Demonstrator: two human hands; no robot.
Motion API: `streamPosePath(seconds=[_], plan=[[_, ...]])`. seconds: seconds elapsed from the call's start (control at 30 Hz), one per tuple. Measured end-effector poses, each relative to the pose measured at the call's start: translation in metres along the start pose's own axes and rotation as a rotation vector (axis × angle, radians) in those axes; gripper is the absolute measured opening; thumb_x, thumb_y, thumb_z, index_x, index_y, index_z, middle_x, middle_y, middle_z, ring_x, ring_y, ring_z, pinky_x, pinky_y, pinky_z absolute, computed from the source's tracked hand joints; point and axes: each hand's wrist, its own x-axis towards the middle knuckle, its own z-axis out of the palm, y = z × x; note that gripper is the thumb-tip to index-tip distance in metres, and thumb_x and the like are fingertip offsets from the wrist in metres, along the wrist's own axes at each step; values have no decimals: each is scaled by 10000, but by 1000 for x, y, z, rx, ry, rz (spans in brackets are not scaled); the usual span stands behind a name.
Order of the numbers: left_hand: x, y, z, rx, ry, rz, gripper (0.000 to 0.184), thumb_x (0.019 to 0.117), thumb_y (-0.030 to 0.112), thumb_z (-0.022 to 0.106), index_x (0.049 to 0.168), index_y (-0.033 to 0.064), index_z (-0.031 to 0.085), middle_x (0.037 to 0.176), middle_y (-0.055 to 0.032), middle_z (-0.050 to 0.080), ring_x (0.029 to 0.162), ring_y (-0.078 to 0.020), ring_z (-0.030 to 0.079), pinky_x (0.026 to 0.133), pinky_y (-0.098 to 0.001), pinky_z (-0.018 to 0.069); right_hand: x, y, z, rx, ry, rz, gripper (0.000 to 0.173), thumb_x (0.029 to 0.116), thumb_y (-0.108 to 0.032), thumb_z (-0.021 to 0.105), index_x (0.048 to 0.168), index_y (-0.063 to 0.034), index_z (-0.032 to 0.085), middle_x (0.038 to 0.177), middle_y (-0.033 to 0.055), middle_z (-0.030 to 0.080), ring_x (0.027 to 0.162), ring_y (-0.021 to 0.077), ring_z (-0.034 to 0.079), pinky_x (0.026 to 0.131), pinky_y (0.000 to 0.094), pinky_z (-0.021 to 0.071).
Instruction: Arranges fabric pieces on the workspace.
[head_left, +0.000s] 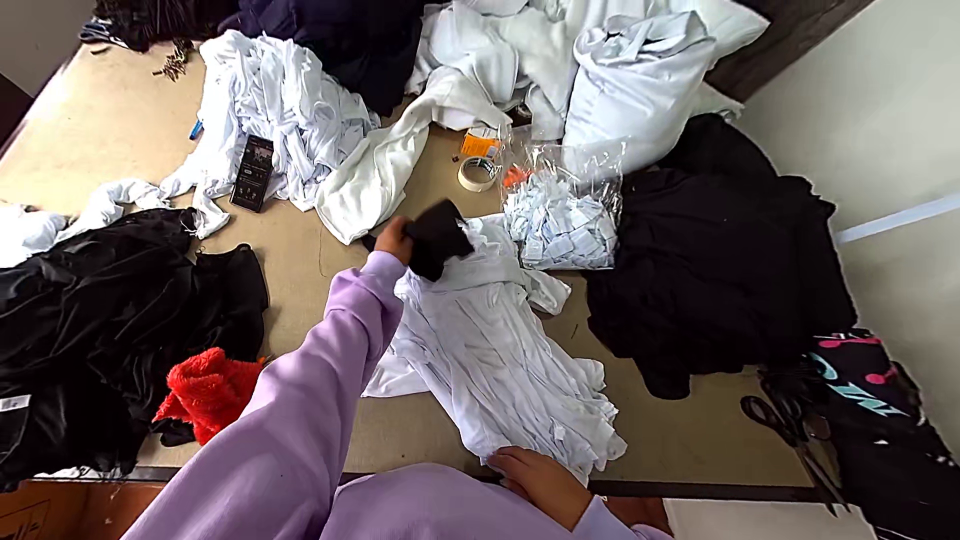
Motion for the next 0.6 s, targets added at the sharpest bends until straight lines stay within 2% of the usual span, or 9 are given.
streamPosePath(seconds=[0.1, 0.23, 0.33, 0.4, 0.43, 0.47, 0.5, 0.57, 0.6], plan=[[-20, 14, -51, -649, 174, -11, 342, 1076, 31, 435, 1402, -66, 467, 1236, -211, 643, 1100, -256, 652, 971, -427, 541, 9, 4, -8, -11, 250, -75, 258, 934, -100, 618, 1134, 2, 745, 1131, 217, 733, 1025, 417, 722, 851, 602, 576], [-80, 6, -116, -1124, 159, 404, 211, 1035, 235, 439, 1186, 213, 586, 1053, 25, 736, 991, -143, 706, 848, -395, 606, 39, -4, -36, 14, 427, -47, 276, 957, -171, 573, 1100, -22, 757, 1112, 160, 749, 1048, 347, 723, 908, 549, 574], [-125, -18, -151, -1052, 323, 582, 221, 1029, 297, 515, 1149, 222, 684, 1092, 65, 737, 1041, -52, 678, 931, -288, 566, 74, -10, -36, 2, 480, -88, 270, 918, -220, 667, 1084, -31, 763, 1152, 168, 728, 1134, 377, 675, 926, 585, 550], [-145, -44, -169, -665, 658, 388, 230, 1101, 167, 325, 1187, 114, 532, 1060, 89, 659, 1013, 27, 627, 931, -201, 526, 96, -22, -28, -25, 365, -59, 401, 878, -318, 759, 1184, -60, 742, 1344, 197, 644, 1340, 455, 515, 1030, 683, 430], [-149, -51, -174, -411, 801, 221, 213, 1074, 98, 388, 1201, 35, 547, 1044, 64, 656, 986, 31, 628, 918, -189, 524, 105, -30, -25, -53, 277, -26, 515, 861, -361, 788, 1287, -85, 704, 1470, 203, 555, 1443, 479, 385, 1098, 729, 319], [-153, -57, -176, -146, 875, 33, 237, 1039, 111, 494, 1216, -23, 577, 1060, -16, 665, 987, -28, 639, 923, -232, 524, 113, -35, -23, -89, 206, 6, 625, 856, -391, 797, 1393, -114, 639, 1571, 192, 451, 1511, 479, 261, 1135, 757, 207], [-158, -64, -175, 62, 844, -145, 371, 1018, 152, 567, 1303, -85, 554, 1163, -193, 665, 1065, -211, 645, 981, -388, 505, 120, -34, -20, -121, 212, 25, 696, 842, -403, 810, 1446, -132, 596, 1613, 179, 397, 1530, 474, 218, 1138, 771, 161], [-172, -68, -163, 270, 622, -328, 605, 1028, 193, 595, 1490, -119, 362, 1330, -390, 548, 1227, -512, 567, 1065, -649, 416, 131, -14, -22, -130, 420, 62, 723, 820, -375, 822, 1440, -82, 594, 1575, 215, 442, 1477, 514, 317, 1102, 787, 238], [-181, -67, -145, 280, 541, -338, 574, 1035, 199, 583, 1470, -117, 381, 1242, -384, 591, 1123, -507, 619, 981, -649, 481, 135, 2, -31, -104, 540, 109, 691, 836, -345, 807, 1416, -32, 599, 1537, 250, 473, 1440, 532, 366, 1091, 772, 285]])
